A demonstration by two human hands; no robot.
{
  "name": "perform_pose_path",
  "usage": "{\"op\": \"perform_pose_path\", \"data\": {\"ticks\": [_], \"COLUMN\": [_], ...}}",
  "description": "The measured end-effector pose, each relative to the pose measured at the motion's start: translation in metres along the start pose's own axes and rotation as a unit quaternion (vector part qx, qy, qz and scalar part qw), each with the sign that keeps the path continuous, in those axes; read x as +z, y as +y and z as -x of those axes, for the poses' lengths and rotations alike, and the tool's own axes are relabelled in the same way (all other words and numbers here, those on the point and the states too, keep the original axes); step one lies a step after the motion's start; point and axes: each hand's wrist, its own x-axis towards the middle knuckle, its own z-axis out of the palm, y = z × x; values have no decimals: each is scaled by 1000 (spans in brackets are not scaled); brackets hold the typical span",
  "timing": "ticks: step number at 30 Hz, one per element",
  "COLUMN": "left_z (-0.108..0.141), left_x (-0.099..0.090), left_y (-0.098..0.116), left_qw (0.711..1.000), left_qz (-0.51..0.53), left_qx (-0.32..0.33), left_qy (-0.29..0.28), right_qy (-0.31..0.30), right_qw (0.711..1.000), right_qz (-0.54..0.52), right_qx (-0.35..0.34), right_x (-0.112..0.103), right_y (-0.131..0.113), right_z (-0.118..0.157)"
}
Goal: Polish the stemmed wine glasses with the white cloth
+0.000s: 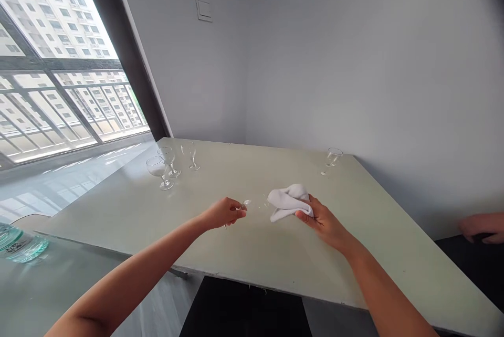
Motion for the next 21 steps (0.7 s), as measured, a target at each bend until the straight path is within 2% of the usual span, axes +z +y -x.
{"op": "perform_pose_path", "data": {"ticks": [2,4,6,9,11,12,13,14,16,18,19,20,21], "left_z": [-2,-2,0,5,8,8,7,5,0,-8,-13,-18,-22], "left_x": [4,13,23,34,36,36,36,37,40,47,52,57,63], "left_y": [5,14,22,27,25,24,22,21,20,21,22,24,26], "left_qw": [997,985,958,921,914,915,918,923,932,935,934,932,928], "left_qz": [-68,-149,-237,-311,-312,-303,-289,-271,-224,-176,-150,-123,-95], "left_qx": [3,51,112,171,194,197,193,184,168,166,168,172,175], "left_qy": [40,75,116,158,171,180,192,204,229,259,276,294,315], "right_qy": [33,28,30,51,30,20,18,28,86,145,165,178,185], "right_qw": [990,970,963,989,999,990,968,934,842,758,730,715,711], "right_qz": [103,170,181,98,-36,-128,-227,-327,-493,-599,-630,-649,-656], "right_qx": [-86,-173,-198,-103,2,55,102,142,200,215,206,189,171], "right_x": [13,33,52,60,52,47,43,41,44,55,64,73,82], "right_y": [-14,-27,-34,-30,-20,-16,-12,-9,-8,-12,-15,-19,-23], "right_z": [-1,-8,-18,-34,-43,-46,-49,-51,-52,-52,-52,-51,-51]}}
